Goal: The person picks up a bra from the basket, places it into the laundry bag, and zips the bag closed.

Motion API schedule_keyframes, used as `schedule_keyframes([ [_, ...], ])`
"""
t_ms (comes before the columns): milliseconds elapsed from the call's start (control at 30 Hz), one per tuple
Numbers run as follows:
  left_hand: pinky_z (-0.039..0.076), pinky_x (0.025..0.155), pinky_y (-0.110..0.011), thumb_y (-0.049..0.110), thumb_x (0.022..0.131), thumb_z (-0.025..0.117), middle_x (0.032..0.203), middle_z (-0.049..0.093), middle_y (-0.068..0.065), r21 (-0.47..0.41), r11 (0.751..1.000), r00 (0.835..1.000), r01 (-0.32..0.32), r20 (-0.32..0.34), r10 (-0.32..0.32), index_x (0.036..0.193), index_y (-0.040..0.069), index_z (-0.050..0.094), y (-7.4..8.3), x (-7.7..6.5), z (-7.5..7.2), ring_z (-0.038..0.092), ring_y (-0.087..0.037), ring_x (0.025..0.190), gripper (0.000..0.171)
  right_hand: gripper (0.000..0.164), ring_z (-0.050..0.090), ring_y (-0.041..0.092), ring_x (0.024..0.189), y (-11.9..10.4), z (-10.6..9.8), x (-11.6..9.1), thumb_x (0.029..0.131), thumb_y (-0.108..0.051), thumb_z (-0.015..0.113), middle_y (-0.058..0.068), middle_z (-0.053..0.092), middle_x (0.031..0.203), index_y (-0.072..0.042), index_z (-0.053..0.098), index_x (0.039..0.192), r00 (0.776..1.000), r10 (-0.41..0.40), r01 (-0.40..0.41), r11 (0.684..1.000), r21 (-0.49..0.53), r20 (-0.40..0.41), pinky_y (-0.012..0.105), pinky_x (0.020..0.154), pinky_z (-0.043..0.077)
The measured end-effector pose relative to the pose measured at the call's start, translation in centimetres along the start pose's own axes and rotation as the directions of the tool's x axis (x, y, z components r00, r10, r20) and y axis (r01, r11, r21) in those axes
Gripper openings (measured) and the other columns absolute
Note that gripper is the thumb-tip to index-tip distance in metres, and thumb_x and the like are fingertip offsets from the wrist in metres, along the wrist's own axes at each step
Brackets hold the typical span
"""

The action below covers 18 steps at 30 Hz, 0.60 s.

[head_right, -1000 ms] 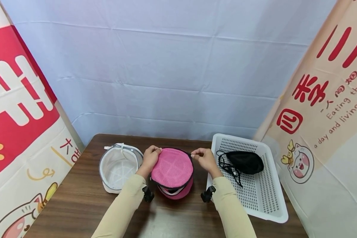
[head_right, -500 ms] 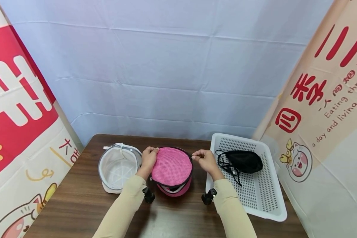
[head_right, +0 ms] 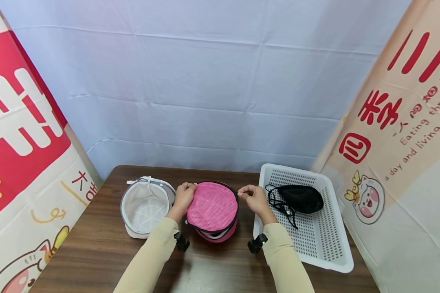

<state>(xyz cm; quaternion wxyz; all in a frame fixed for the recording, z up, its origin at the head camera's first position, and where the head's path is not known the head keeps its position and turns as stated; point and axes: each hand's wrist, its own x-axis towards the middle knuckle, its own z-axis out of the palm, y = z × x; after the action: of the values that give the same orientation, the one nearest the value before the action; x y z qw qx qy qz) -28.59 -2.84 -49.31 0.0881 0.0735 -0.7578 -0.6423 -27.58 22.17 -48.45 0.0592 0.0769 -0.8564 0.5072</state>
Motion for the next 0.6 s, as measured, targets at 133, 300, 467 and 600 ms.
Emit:
schedule_keyframes([
  [133,0.043,0.070,-0.035,0.022,0.091,0.058,0.083,0.062,-0.007,0.109,0.990,0.994,-0.086,0.070,0.079,0.089,0.002,0.065,-0.25,0.35,-0.57,0.053,-0.020,0.075,0.021,0.008,0.050,0.017,0.068,-0.02,0.19,0.12,0.083,-0.006,0.068,0.006,0.064,0.077,0.001,0.067,0.086,1.000,-0.006,0.006,1.000,0.015,-0.005,0.029,0.059,0.040],
  [300,0.039,0.062,-0.032,0.026,0.090,0.061,0.069,0.052,0.000,0.170,0.973,0.986,-0.159,0.086,0.146,0.086,0.007,0.064,-0.38,0.58,-0.78,0.046,-0.016,0.065,0.019,0.006,0.050,0.017,0.068,-0.19,0.43,0.16,0.083,-0.005,0.068,0.006,0.063,0.076,0.001,0.067,0.085,1.000,0.001,-0.001,1.000,0.028,-0.003,0.028,0.058,0.039],
  [467,0.038,0.061,-0.030,0.019,0.090,0.061,0.066,0.049,0.000,0.055,0.996,0.997,-0.072,-0.006,0.072,0.084,0.004,0.064,-0.43,0.50,-0.28,0.045,-0.014,0.062,0.016,0.006,0.051,0.017,0.067,-0.10,0.66,0.14,0.082,-0.005,0.069,0.006,0.063,0.075,0.001,0.068,0.085,1.000,0.005,-0.005,1.000,0.028,-0.012,0.027,0.057,0.040],
  [600,0.039,0.062,-0.030,0.017,0.091,0.060,0.072,0.054,-0.003,-0.089,0.996,0.995,0.021,-0.095,-0.029,0.083,0.002,0.062,-0.77,0.63,-0.29,0.048,-0.016,0.066,0.017,0.007,0.049,0.018,0.068,-0.29,0.50,0.05,0.083,-0.006,0.069,0.006,0.063,0.077,0.000,0.068,0.085,1.000,0.005,-0.005,1.000,0.018,0.002,0.028,0.058,0.039],
])
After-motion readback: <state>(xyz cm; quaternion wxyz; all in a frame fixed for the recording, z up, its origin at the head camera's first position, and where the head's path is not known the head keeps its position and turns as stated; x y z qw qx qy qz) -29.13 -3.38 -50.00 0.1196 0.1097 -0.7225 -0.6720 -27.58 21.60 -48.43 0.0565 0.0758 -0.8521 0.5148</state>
